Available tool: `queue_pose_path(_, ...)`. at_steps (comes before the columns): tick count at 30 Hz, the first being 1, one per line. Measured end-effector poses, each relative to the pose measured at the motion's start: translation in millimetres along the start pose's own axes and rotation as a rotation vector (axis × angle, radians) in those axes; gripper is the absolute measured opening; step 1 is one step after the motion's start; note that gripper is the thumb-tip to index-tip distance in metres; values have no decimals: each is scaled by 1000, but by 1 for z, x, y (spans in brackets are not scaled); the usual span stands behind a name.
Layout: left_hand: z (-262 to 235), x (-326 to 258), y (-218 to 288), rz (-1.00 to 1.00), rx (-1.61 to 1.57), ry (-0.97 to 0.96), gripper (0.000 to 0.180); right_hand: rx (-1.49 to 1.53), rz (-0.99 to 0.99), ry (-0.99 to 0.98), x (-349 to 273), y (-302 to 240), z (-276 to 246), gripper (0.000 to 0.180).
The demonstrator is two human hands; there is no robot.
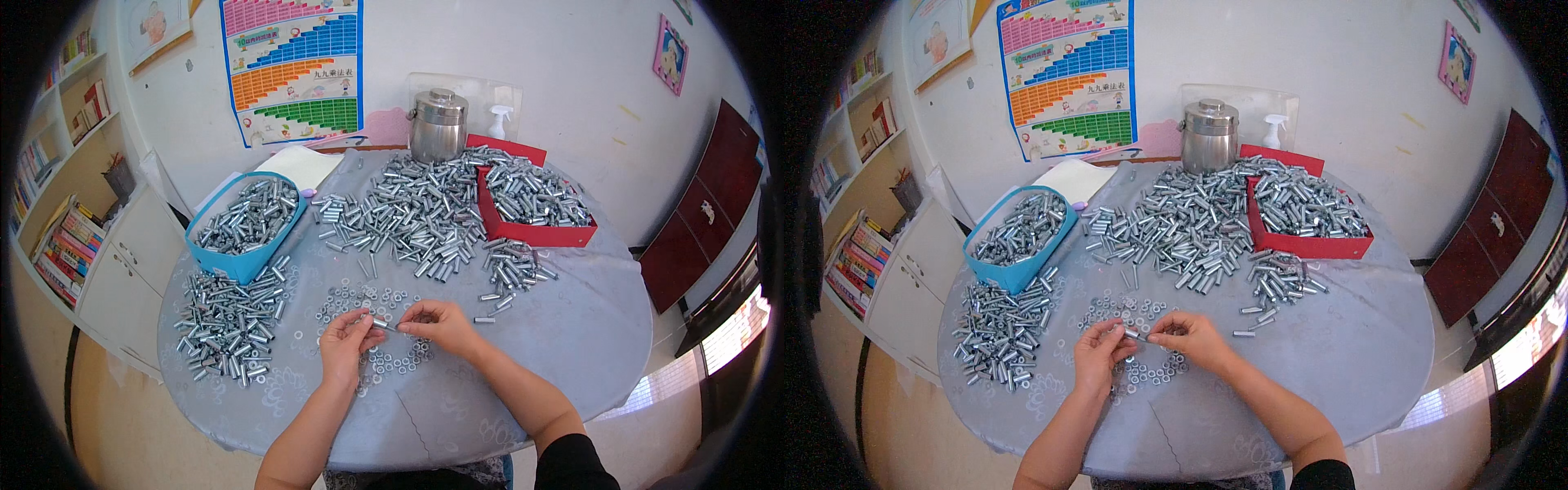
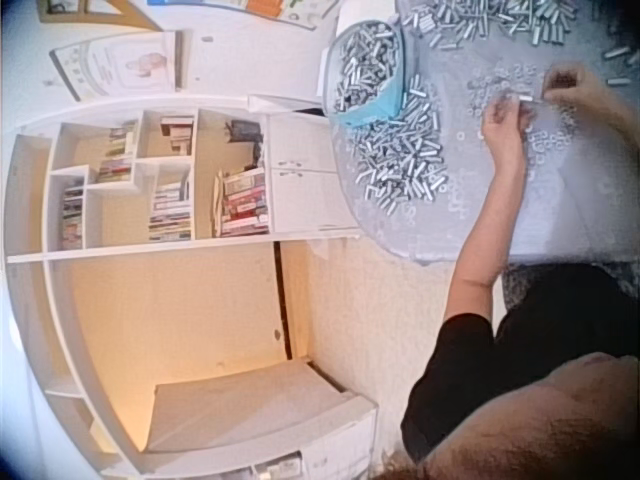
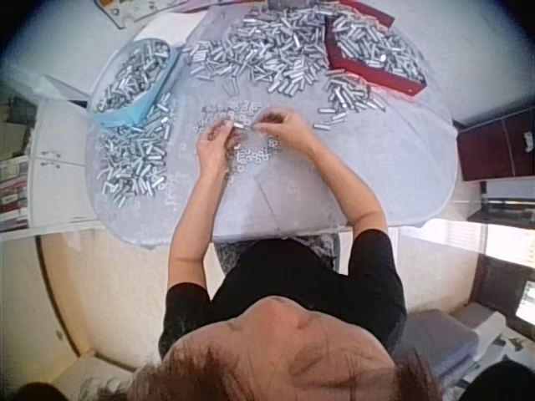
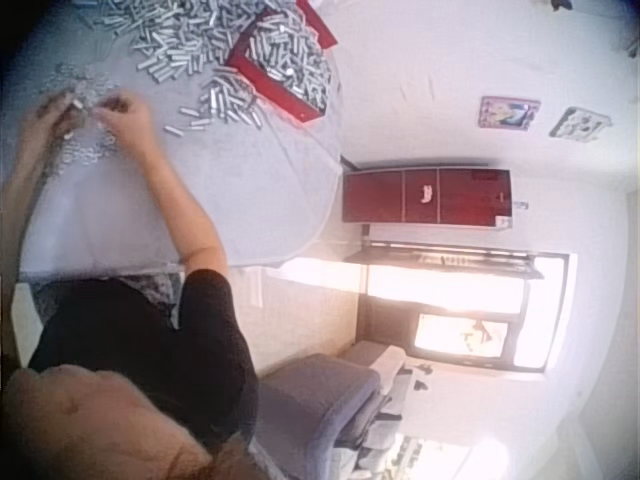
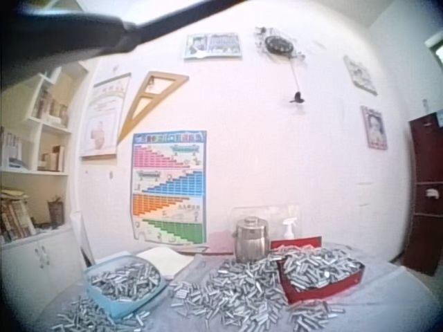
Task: The person sits at a table and repeatedly picks up metal bolts and washers. They thread the washers onto the bolts by hand and place the assembled units into a red box. The process is repetitive and involves handling small hardware components one at a time.
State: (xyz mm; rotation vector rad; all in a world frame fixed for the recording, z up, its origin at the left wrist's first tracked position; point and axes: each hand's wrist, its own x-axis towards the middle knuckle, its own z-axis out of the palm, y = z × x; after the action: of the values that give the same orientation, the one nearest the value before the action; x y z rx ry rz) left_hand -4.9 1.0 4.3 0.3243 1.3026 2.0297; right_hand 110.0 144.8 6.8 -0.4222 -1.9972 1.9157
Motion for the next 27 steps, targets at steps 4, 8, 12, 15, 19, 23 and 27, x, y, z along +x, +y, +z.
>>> queue_pose_path(4,1,0,-1,-35,-44,12,16,41,21,8,-1,2,3,14)
queue_pose_path(8,0,-2,0,-116,-84,-6,15,3,-33,115,-3,-1,6,16)
queue_pose_path(12,-3,-1,0,-214,-114,-94,16,-232,-209,211,-4,-5,7,16)
queue_pose_path(15,-5,0,-2,-278,-162,-139,17,-257,-272,245,-4,-5,7,16)
queue_pose_path(19,-6,2,-5,-300,-204,-151,16,-352,-372,204,-5,-4,5,17)
queue_pose_path(23,-8,3,-5,-267,-191,-127,16,-407,-389,180,-9,-13,10,20)
queue_pose_path(27,-7,4,-5,-224,-198,-93,15,-607,-273,173,-8,-14,6,20)
